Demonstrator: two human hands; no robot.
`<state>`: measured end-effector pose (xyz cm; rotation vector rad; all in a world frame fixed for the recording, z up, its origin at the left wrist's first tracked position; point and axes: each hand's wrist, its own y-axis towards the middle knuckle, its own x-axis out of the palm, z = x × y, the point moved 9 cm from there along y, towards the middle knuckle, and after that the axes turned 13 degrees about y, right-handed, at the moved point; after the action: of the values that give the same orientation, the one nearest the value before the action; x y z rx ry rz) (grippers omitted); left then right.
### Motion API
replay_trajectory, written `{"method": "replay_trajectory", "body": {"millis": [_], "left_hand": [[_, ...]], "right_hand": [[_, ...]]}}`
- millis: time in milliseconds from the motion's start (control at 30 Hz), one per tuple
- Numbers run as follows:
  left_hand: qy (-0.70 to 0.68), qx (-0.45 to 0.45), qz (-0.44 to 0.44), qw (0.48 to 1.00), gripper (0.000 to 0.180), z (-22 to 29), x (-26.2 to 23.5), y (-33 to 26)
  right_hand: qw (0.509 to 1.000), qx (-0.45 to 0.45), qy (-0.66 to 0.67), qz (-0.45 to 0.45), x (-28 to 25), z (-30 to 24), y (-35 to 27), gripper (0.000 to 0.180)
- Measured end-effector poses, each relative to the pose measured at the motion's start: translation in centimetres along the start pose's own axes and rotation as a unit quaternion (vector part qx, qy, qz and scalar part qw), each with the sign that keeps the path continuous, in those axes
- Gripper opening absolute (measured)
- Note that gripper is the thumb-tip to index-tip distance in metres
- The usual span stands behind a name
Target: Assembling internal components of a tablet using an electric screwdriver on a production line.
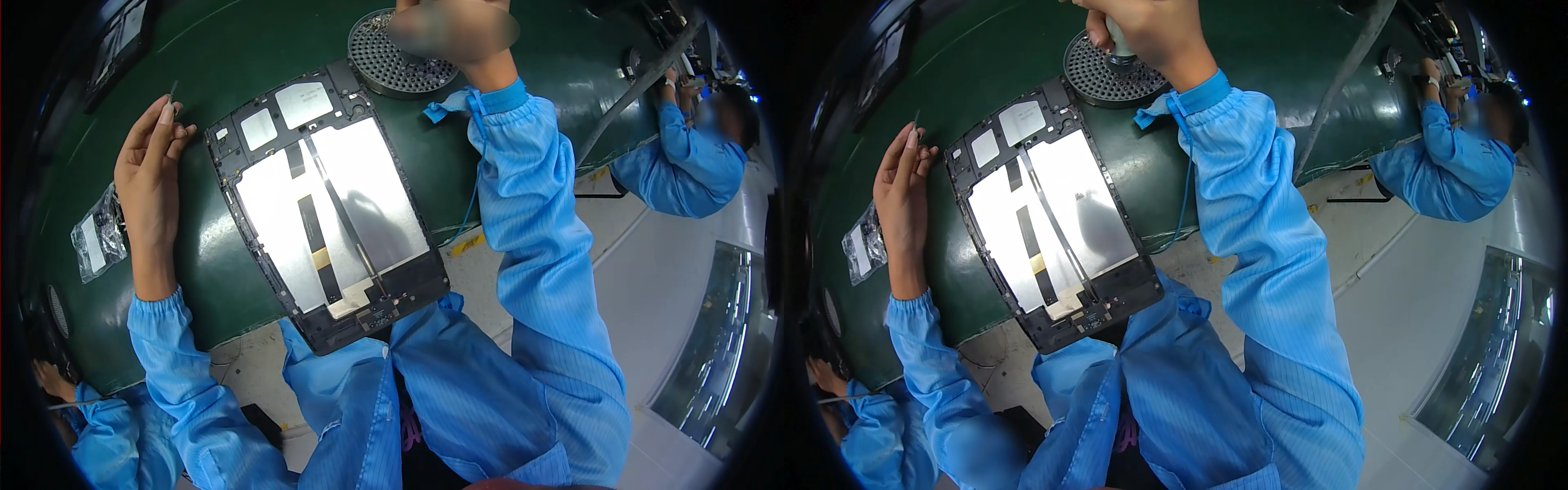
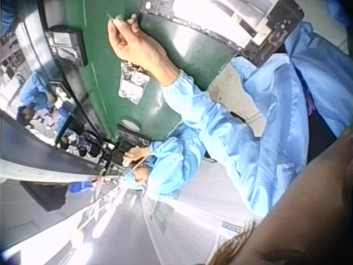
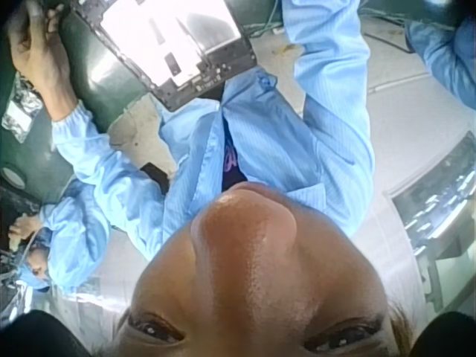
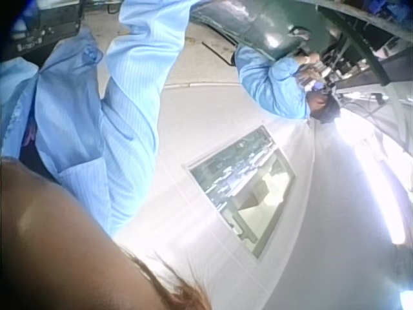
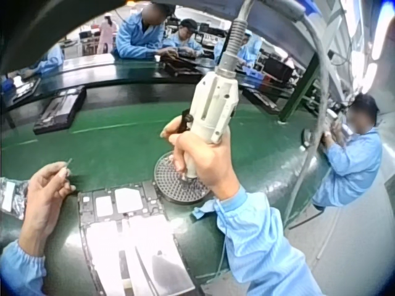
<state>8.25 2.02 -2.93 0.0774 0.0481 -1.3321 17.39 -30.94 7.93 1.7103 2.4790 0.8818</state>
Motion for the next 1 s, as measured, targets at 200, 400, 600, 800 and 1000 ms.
{"method": "replay_trajectory", "body": {"millis": [200,400,600,800,1000], "left_hand": [[0.016,-0.003,0.015,1.000,0.036,0.31,0.09,-0.35],[0.028,-0.004,0.014,1.000,0.036,0.23,0.07,-0.38],[0.035,-0.002,0.014,0.999,0.036,0.87,0.60,-0.65],[0.037,0.003,-0.006,0.999,0.034,0.30,0.44,-0.34],[0.017,0.013,-0.021,1.000,0.033,0.53,0.64,-0.16]], "right_hand": [[1.000,0.010,-0.004,0.012,0.06,-0.19,-0.20,0.014],[1.000,0.007,-0.007,0.011,0.07,-0.29,-0.27,0.015],[1.000,0.010,-0.018,0.000,-0.02,-0.15,-0.37,0.016],[1.000,-0.011,-0.007,-0.013,-0.08,-0.17,-0.34,0.016],[1.000,-0.003,-0.008,0.019,-0.20,0.06,-0.22,0.019]]}}
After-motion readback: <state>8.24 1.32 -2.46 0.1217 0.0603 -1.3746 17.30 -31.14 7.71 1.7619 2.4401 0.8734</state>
